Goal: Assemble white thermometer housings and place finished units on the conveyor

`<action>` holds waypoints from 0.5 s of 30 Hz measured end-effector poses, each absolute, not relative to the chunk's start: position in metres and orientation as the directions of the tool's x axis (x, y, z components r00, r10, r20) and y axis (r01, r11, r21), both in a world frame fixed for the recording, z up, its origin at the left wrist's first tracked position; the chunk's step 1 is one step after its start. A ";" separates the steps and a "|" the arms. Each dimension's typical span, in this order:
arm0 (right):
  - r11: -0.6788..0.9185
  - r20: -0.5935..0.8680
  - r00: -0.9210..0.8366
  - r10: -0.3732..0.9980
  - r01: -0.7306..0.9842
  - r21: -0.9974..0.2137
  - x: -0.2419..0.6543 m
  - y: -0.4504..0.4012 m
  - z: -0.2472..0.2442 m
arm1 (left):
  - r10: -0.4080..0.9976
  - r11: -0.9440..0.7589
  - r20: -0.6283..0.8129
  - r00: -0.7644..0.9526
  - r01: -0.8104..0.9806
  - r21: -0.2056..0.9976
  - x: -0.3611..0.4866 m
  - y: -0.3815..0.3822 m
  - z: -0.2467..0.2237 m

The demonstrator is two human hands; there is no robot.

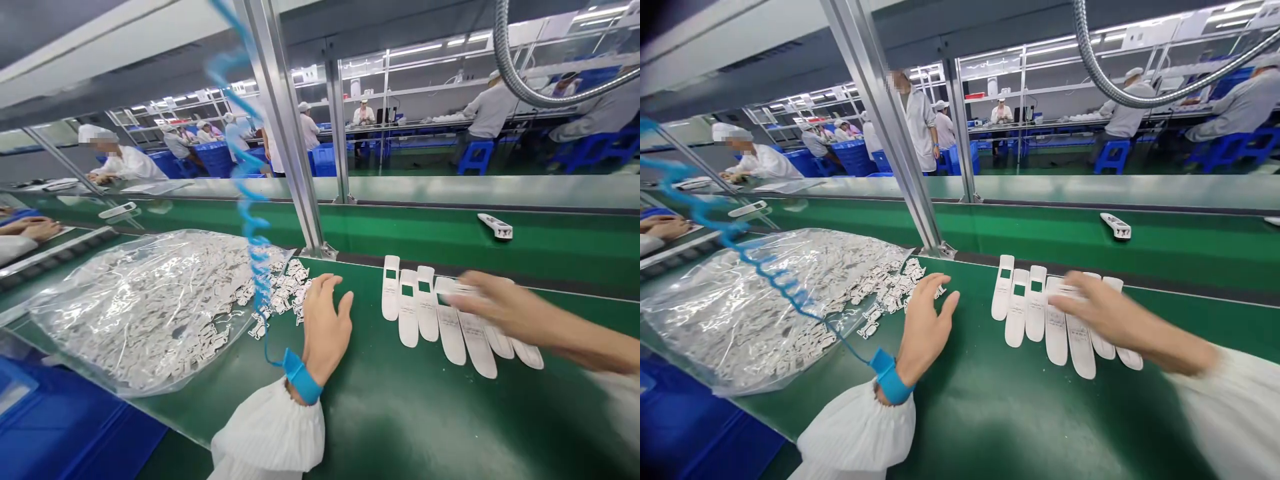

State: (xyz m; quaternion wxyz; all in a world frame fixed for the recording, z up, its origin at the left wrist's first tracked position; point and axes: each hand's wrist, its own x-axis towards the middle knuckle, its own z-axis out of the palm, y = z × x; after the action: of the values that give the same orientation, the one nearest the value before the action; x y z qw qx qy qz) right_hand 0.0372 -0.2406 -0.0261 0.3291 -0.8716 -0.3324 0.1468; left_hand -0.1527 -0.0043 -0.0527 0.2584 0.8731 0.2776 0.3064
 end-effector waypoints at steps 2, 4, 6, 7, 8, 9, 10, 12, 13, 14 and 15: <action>-0.530 -0.096 0.633 0.768 0.544 -0.650 0.020 -0.152 -0.020 | 0.675 -0.710 0.440 0.592 0.359 0.606 -0.162 0.010 -0.051; -0.509 -0.120 0.582 0.805 0.571 -0.644 0.000 -0.075 -0.023 | 0.681 -0.723 0.488 0.546 0.393 0.568 -0.173 0.024 -0.050; -0.481 -0.121 0.535 0.836 0.607 -0.633 -0.015 -0.020 -0.029 | 0.676 -0.736 0.516 0.527 0.434 0.520 -0.179 0.032 -0.050; -0.450 -0.115 0.499 0.859 0.629 -0.633 -0.019 -0.003 -0.031 | 0.668 -0.744 0.523 0.530 0.451 0.493 -0.181 0.032 -0.051; -0.414 -0.104 0.459 0.882 0.653 -0.634 -0.021 0.008 -0.031 | 0.651 -0.759 0.525 0.547 0.458 0.463 -0.180 0.031 -0.052; -0.375 -0.087 0.420 0.904 0.675 -0.635 -0.020 0.011 -0.029 | 0.622 -0.783 0.527 0.580 0.453 0.426 -0.178 0.029 -0.053; -0.339 -0.066 0.388 0.919 0.693 -0.636 -0.017 0.008 -0.024 | 0.577 -0.816 0.525 0.625 0.435 0.379 -0.175 0.027 -0.056; -0.289 -0.009 0.363 0.932 0.727 -0.623 -0.004 -0.017 -0.007 | 0.447 -0.894 0.492 0.747 0.363 0.261 -0.165 0.026 -0.063; -0.282 0.018 0.368 0.929 0.741 -0.610 0.005 -0.038 0.004 | 0.378 -0.926 0.456 0.806 0.321 0.199 -0.161 0.027 -0.067; -0.285 0.041 0.381 0.924 0.754 -0.591 0.017 -0.065 0.015 | 0.324 -0.946 0.420 0.848 0.290 0.146 -0.157 0.029 -0.071; -0.301 0.051 0.399 0.916 0.764 -0.570 0.031 -0.097 0.026 | 0.291 -0.957 0.391 0.873 0.270 0.108 -0.154 0.032 -0.075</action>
State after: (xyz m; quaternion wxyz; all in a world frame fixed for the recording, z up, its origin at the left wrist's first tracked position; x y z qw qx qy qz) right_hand 0.0308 -0.0965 0.0261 0.2634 -0.7937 -0.5293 0.1436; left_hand -0.1536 0.0317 -0.0751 0.0249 0.9675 0.1451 0.2056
